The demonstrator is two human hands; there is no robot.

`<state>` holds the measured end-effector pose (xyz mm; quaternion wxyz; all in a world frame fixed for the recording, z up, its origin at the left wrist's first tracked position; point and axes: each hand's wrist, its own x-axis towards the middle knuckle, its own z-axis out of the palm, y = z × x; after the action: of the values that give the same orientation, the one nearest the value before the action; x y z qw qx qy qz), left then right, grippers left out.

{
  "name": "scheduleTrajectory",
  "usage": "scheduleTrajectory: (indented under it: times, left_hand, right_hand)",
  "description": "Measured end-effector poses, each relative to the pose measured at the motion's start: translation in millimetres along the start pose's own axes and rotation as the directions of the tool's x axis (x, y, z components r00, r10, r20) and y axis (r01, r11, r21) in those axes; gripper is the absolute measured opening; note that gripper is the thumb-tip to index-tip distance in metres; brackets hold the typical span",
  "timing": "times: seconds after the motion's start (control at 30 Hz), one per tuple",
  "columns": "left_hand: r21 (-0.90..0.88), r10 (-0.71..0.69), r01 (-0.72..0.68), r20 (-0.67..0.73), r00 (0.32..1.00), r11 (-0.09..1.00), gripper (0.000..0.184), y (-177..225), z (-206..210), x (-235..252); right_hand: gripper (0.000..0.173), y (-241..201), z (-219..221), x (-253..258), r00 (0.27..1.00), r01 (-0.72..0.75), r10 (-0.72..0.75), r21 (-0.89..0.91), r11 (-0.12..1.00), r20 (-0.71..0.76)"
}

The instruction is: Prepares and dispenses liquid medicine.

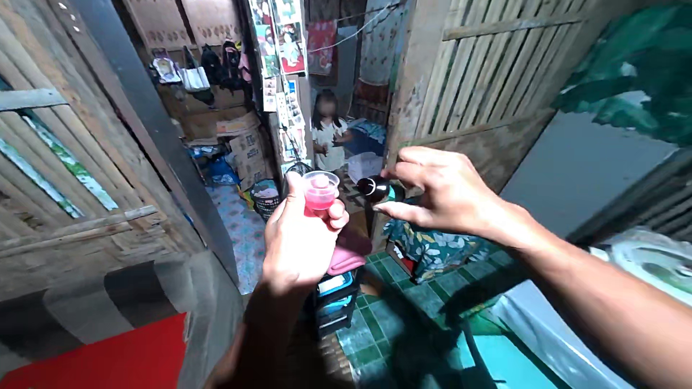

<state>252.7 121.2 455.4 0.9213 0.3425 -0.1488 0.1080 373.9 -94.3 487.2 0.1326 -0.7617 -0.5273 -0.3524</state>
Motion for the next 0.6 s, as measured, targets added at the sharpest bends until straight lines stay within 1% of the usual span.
scheduleTrajectory:
  times: [0.07,0.17,0.27,0.33,0.4,0.47,0.53,0.6]
  left_hand:
    - [-0.021,-0.025,0.025,-0.007,1.0,0.999,0.045,-16.6,2.3,6.8]
    - [-0.02,-0.058,0.058,-0.019,0.998,0.998,0.047,-49.1,2.3,21.8]
    - [0.005,-0.101,0.102,-0.068,0.993,0.995,0.05,-87.7,0.1,42.1]
    - [-0.021,-0.134,0.132,-0.147,0.98,0.991,0.051,-116.2,0.5,60.1]
    - [-0.068,-0.171,0.159,-0.233,0.957,0.985,0.05,-147.9,-3.3,80.6]
    - [-0.14,-0.202,0.17,-0.261,0.944,0.975,0.05,-181.9,-12.0,104.7]
    - [-0.211,-0.241,0.184,-0.285,0.928,0.96,0.049,-215.6,-19.4,130.8]
    - [-0.278,-0.262,0.168,-0.347,0.901,0.946,0.045,-250.5,-25.2,160.3]
  right_hand:
    - [0.044,13.2,11.4,-34.5,0.987,-0.16,0.156,0.12,0.98,0.043]
    - [0.046,27.5,28.4,-92.5,0.928,-0.371,0.361,0.322,0.871,0.092]
    - [0.042,35.8,52.8,-163.6,0.851,-0.498,0.513,0.49,0.716,0.114]
    - [0.036,39.0,72.1,-216.2,0.793,-0.552,0.598,0.554,0.623,0.118]
    - [0.034,34.2,85.9,-266.8,0.721,-0.63,0.678,0.543,0.555,0.144]
    - [0.033,25.3,89.8,-309.5,0.631,-0.726,0.751,0.489,0.484,0.193]
    - [0.036,16.7,83.5,-345.7,0.544,-0.789,0.792,0.489,0.371,0.276]
    - [0.04,10.2,70.8,-373.2,0.43,-0.85,0.827,0.473,0.234,0.363]
